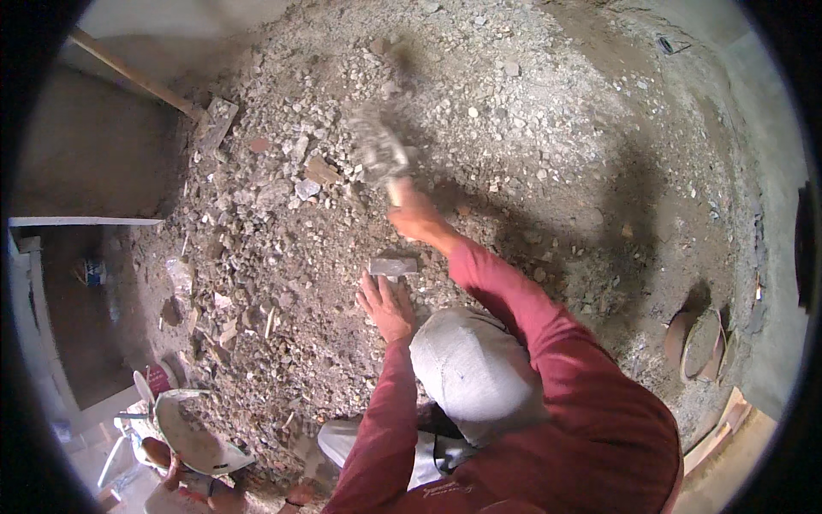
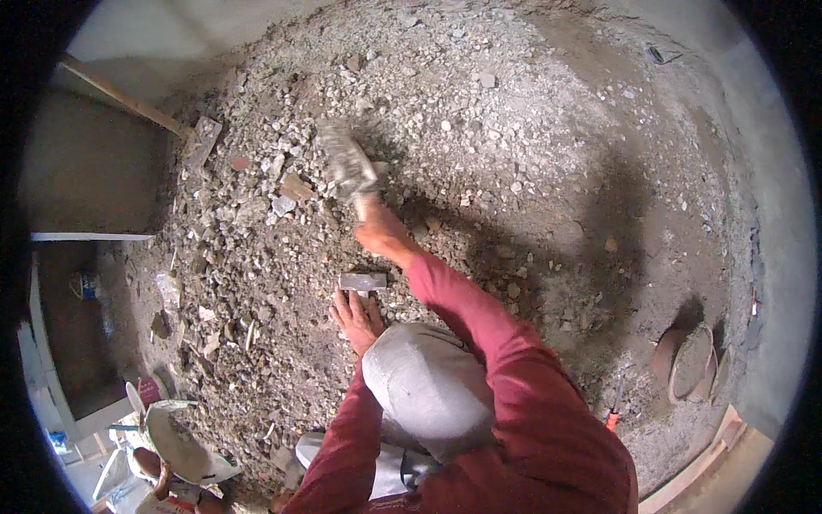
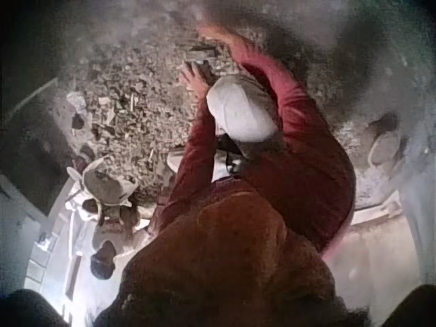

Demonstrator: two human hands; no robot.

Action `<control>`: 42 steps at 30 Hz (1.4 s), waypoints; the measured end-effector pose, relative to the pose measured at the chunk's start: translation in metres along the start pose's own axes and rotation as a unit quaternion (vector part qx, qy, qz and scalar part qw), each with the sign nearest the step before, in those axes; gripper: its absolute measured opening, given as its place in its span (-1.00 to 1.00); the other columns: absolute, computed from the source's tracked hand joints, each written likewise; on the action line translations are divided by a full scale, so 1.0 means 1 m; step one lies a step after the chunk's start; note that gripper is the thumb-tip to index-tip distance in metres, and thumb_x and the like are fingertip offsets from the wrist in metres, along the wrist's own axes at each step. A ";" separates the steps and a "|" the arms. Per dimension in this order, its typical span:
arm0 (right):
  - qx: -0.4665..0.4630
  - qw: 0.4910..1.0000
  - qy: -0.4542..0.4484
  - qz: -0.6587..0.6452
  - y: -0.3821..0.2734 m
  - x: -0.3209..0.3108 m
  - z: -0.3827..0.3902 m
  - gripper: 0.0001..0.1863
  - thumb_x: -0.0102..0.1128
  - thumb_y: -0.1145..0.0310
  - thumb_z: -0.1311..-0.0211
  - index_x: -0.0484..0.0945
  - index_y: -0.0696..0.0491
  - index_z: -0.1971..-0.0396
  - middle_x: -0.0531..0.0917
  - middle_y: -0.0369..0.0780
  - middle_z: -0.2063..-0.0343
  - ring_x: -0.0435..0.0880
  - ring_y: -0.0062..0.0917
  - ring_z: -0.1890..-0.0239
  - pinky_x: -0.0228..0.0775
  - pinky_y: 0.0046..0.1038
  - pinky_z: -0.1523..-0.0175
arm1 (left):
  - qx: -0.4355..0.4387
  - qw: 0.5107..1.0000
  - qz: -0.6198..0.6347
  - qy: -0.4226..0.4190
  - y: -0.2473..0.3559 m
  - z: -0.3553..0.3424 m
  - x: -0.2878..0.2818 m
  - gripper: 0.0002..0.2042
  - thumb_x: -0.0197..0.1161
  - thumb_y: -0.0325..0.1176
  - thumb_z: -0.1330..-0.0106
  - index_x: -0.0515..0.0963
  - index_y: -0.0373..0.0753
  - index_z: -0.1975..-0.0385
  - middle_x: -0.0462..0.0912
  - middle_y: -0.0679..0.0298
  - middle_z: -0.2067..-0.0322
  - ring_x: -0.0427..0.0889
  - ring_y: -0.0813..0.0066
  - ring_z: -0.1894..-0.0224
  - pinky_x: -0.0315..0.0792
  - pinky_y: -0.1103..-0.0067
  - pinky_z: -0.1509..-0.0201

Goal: The person uses a trowel to scrape and level dirt on a floor, then uses a hammer and chisel to break apart pieces of concrete and rock.

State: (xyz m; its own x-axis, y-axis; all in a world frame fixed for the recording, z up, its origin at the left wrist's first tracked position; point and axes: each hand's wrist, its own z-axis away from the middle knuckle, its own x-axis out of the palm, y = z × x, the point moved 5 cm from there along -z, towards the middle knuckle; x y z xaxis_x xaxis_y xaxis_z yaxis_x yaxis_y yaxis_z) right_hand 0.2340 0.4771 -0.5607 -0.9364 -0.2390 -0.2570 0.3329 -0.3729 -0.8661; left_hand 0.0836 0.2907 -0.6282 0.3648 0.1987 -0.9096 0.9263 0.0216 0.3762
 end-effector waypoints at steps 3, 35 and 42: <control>-0.091 0.981 -0.155 -0.068 -0.060 0.033 -0.008 -0.47 0.19 0.36 -0.27 0.20 0.20 -0.15 0.61 -0.05 0.37 0.65 -0.44 0.52 0.49 -0.38 0.56 | -0.011 1.000 -0.008 0.003 0.006 -0.003 0.002 -0.53 0.19 -0.20 -0.40 0.37 -0.35 -0.19 0.19 -0.16 -0.39 0.17 -0.14 -0.44 -0.08 -0.03 -0.51; 0.016 0.999 -0.036 -0.020 -0.123 0.059 -0.322 -0.48 0.28 0.30 -0.26 0.35 0.13 -0.15 0.55 -0.28 0.47 0.48 -0.62 0.61 0.40 -0.47 0.60 | -0.011 0.994 -0.083 -0.071 -0.095 -0.209 -0.006 -0.37 0.21 0.07 -0.32 0.41 -0.32 -0.21 0.17 -0.03 -0.44 0.09 -0.16 -0.49 -0.02 0.03 -0.52; -0.077 0.985 -0.086 0.127 -0.200 0.078 -0.357 -0.20 0.28 0.38 -0.19 0.12 0.25 -0.38 0.63 -0.13 0.38 0.57 -0.52 0.57 0.47 -0.40 0.53 | -0.022 0.993 -0.084 -0.084 -0.095 -0.211 -0.008 -0.39 0.20 0.06 -0.34 0.41 -0.30 -0.20 0.18 -0.02 -0.44 0.12 -0.16 -0.48 0.08 0.04 -0.48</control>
State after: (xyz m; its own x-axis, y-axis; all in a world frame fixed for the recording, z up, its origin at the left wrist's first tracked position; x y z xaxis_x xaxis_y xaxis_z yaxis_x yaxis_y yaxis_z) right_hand 0.0548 0.8535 -0.5607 -0.7878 -0.4610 -0.4085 0.5205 -0.1435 -0.8417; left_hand -0.0269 0.4935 -0.6196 0.2204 0.0236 -0.9751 0.9716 0.0833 0.2216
